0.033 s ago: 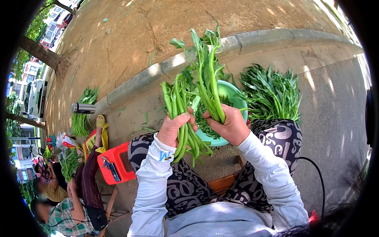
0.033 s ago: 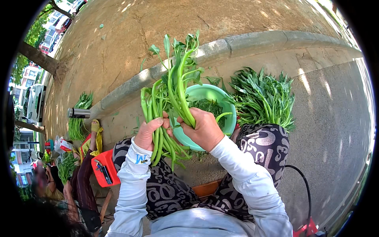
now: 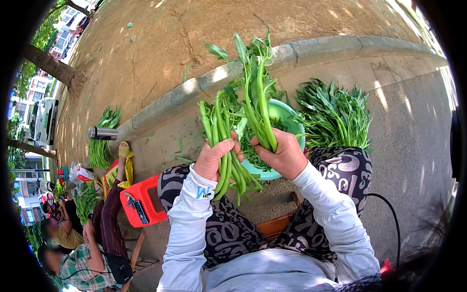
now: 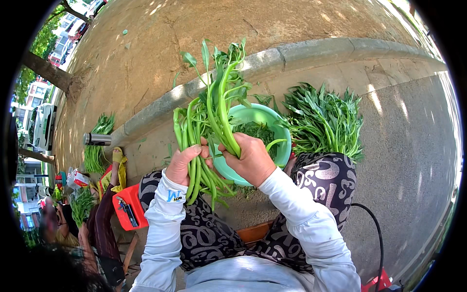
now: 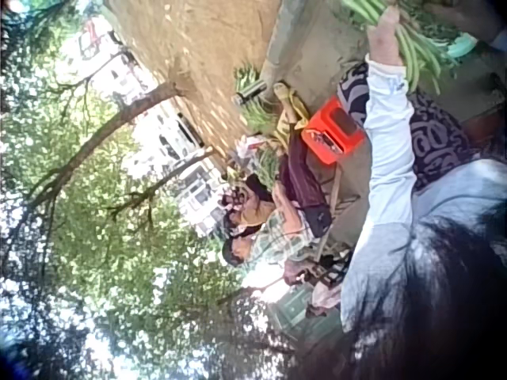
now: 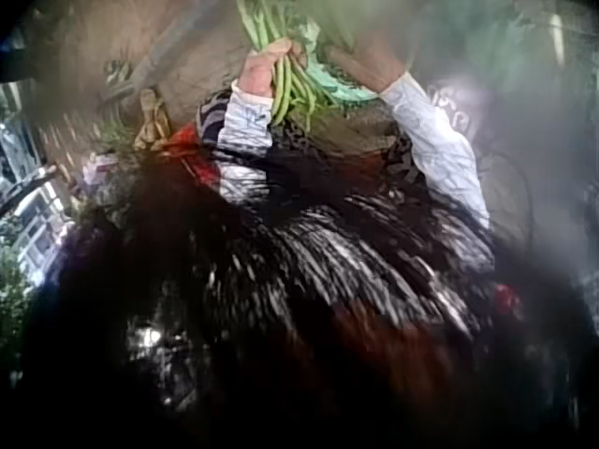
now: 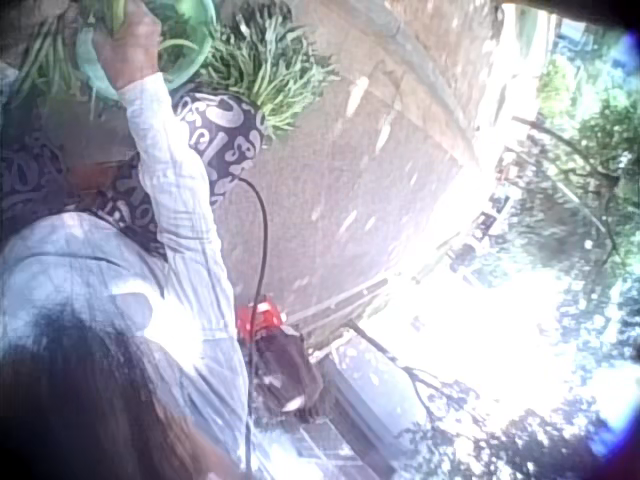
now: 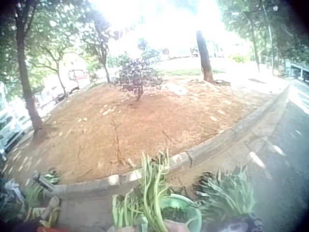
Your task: The person sorts water spinach by hand, picking individual stems from a bundle and placing them into a green bowl.
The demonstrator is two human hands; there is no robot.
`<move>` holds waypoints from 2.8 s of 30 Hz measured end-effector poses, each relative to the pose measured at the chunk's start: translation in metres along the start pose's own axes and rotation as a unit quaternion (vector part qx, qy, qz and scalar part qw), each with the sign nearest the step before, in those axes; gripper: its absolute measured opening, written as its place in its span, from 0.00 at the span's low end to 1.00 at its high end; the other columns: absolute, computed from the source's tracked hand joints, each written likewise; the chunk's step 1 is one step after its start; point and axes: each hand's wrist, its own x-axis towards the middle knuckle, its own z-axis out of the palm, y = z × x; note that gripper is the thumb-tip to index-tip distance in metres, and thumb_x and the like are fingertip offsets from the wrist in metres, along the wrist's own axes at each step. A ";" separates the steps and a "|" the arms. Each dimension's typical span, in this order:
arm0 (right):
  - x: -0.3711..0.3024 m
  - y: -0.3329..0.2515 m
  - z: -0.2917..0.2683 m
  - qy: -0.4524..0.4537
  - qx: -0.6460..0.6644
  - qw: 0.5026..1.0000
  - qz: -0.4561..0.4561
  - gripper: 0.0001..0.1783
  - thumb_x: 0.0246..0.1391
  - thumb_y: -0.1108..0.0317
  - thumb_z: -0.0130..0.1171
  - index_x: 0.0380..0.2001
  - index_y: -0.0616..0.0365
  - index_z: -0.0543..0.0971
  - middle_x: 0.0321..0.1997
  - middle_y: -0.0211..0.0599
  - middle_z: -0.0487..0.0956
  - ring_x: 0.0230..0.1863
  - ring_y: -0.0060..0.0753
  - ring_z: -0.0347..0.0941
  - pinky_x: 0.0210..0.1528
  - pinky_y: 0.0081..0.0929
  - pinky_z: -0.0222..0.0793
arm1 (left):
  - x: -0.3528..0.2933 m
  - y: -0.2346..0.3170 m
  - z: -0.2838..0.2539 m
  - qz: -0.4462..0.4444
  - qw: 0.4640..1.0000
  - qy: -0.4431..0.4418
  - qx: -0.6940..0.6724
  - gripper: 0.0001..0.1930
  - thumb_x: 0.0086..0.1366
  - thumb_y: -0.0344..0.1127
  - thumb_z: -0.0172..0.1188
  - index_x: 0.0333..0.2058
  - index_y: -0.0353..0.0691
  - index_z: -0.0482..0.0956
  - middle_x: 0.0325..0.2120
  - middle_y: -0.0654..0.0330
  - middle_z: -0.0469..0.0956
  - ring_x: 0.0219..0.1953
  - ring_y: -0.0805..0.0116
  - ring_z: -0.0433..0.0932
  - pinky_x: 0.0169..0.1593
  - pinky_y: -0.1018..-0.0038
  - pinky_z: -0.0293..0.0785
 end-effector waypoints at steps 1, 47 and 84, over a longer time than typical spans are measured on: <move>0.000 0.001 0.000 0.000 -0.003 1.000 0.005 0.08 0.44 0.76 0.57 0.32 0.63 0.77 0.30 0.44 0.78 0.31 0.44 0.77 0.35 0.31 0.72 | 0.000 0.000 0.000 -0.001 1.000 0.002 0.001 0.19 0.57 0.38 0.62 0.44 0.41 0.69 0.28 0.61 0.72 0.30 0.69 0.75 0.26 0.70 0.77; 0.004 -0.005 -0.012 0.029 0.296 0.937 0.185 0.10 0.50 0.76 0.60 0.38 0.65 0.75 0.38 0.33 0.76 0.31 0.23 0.74 0.36 0.21 0.69 | 0.004 -0.007 0.006 -0.001 1.000 -0.004 0.027 0.20 0.58 0.39 0.62 0.46 0.40 0.68 0.30 0.61 0.73 0.32 0.68 0.76 0.26 0.70 0.77; 0.001 -0.002 0.002 -0.015 0.281 0.942 0.180 0.13 0.46 0.74 0.62 0.36 0.63 0.74 0.26 0.29 0.77 0.25 0.18 0.70 0.28 0.17 0.67 | 0.006 -0.014 0.013 0.052 0.997 0.055 0.019 0.14 0.57 0.28 0.61 0.43 0.39 0.73 0.32 0.60 0.77 0.31 0.70 0.77 0.33 0.73 0.77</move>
